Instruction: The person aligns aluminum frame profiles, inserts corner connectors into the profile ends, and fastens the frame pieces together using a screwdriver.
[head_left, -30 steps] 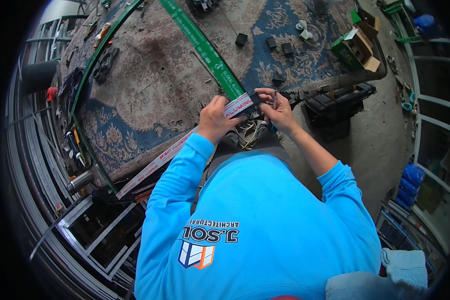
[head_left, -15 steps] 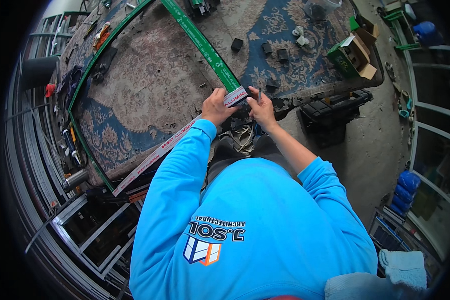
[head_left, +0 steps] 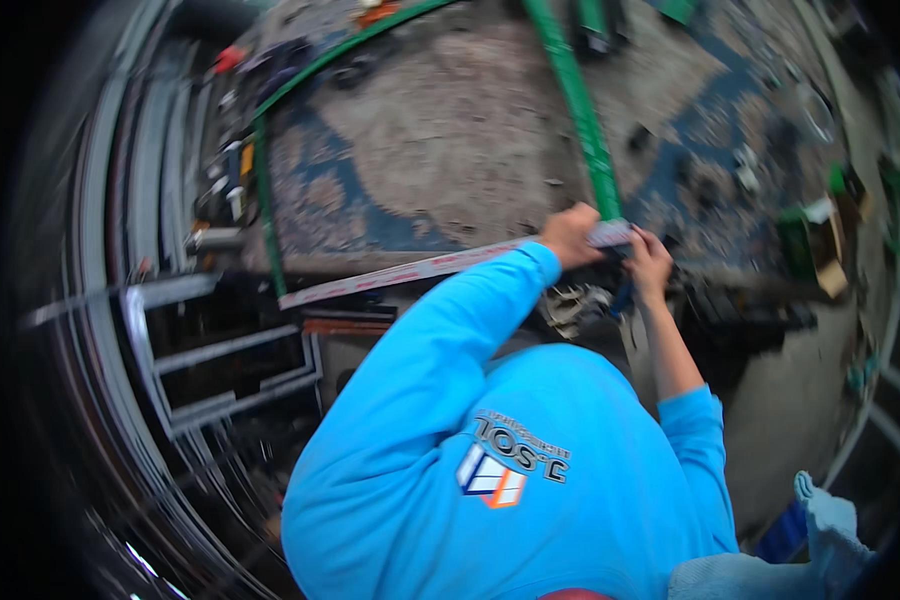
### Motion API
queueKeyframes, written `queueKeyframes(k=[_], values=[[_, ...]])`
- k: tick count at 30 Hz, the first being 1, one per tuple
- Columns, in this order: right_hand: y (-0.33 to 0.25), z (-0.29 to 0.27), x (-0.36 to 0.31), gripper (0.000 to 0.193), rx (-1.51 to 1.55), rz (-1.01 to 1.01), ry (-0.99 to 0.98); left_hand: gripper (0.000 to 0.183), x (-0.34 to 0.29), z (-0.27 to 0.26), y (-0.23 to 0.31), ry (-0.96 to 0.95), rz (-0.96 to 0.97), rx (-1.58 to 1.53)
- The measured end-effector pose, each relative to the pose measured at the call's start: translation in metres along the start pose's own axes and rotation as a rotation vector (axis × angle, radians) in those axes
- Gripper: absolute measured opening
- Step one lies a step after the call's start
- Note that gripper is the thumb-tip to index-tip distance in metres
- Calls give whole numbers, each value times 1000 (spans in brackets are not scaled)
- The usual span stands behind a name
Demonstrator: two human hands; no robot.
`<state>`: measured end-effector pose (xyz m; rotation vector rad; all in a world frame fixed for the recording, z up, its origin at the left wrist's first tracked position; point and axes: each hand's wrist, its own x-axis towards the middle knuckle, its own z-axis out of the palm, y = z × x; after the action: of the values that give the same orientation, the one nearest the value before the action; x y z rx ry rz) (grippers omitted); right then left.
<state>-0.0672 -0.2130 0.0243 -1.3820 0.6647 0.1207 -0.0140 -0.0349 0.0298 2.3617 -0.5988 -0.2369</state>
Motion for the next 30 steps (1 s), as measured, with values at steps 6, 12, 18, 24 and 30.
queueKeyframes(k=[6, 12, 18, 24, 30], values=[[34, -3, 1, 23, -14, -181, -23, 51, -14, 4, -4, -6, 25, 50], [29, 0, -1, 23, -77, -55, -30, 54, -23, 8, -17, 13, 100, 21], [29, 9, -23, 16, -16, -15, -32, 57, -42, -4, -20, -36, 126, 39], [29, -10, -25, 22, -155, 152, -318, 57, -76, -3, -8, -147, 117, 8], [12, -9, -24, 19, -170, 145, -376, 68, -149, -109, -77, -430, -127, 95]])
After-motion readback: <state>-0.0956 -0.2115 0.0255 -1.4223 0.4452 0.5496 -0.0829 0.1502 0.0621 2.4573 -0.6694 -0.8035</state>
